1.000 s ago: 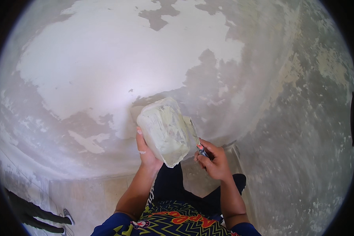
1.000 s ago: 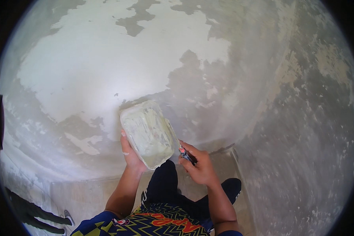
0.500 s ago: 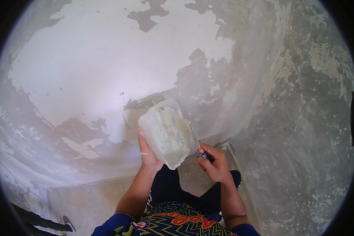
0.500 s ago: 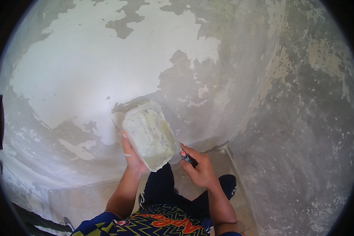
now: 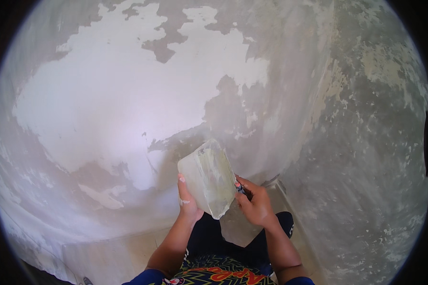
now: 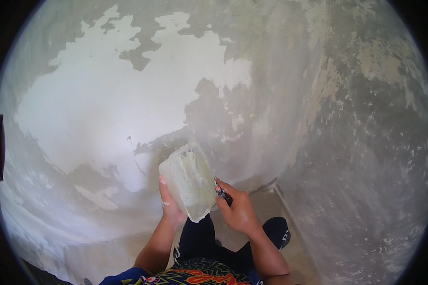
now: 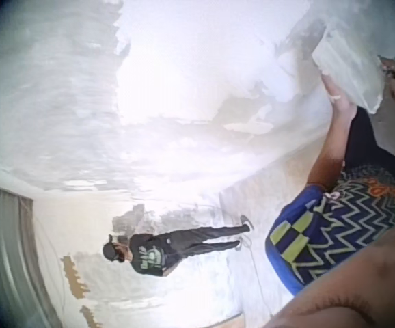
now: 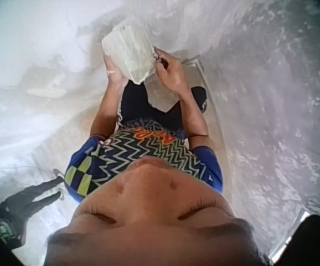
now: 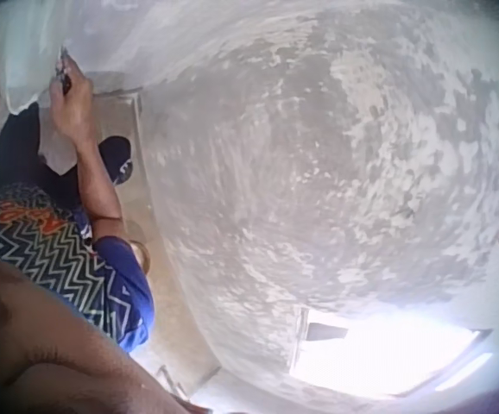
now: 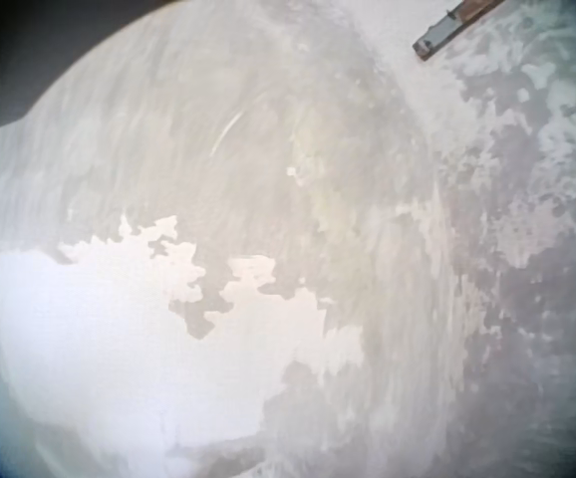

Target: The person applies plaster to a wall using a putty knife, repeatedly scooping plaster from a plastic container and spreading it over the surface of the wall.

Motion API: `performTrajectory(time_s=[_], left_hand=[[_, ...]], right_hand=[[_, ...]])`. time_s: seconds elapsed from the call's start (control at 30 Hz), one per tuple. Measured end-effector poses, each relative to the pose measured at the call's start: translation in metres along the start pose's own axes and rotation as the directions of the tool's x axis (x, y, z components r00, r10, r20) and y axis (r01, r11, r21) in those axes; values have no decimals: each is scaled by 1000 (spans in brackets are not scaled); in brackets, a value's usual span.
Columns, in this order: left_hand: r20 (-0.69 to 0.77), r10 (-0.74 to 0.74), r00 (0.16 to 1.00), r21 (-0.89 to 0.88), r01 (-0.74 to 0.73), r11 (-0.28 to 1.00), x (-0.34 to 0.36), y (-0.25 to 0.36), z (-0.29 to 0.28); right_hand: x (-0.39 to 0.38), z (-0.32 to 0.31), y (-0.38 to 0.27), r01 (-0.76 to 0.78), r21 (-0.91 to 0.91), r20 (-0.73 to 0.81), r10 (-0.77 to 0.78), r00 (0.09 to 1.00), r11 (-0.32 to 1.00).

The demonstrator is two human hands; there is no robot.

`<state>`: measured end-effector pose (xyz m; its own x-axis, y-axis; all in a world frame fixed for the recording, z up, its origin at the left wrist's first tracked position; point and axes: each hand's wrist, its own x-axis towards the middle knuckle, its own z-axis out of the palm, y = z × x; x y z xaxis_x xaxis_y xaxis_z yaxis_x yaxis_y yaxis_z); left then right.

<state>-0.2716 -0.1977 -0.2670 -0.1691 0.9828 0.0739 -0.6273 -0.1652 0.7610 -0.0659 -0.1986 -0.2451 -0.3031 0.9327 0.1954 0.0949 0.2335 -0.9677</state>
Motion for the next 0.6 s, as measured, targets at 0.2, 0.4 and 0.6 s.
performTrajectory(time_s=[0.2, 0.4, 0.6], left_hand=[[55, 5, 998, -64, -2, 998, 1, 3, -16], [49, -1, 999, -35, 3, 999, 2, -1, -22], [47, -25, 999, -41, 27, 999, 0, -9, -26]], right_hand=[[14, 9, -8, 29, 7, 34, -29, 999, 1000], [21, 15, -8, -20, 48, 41, 18, 999, 999], [25, 11, -9, -79, 20, 64, 77, 995, 997]])
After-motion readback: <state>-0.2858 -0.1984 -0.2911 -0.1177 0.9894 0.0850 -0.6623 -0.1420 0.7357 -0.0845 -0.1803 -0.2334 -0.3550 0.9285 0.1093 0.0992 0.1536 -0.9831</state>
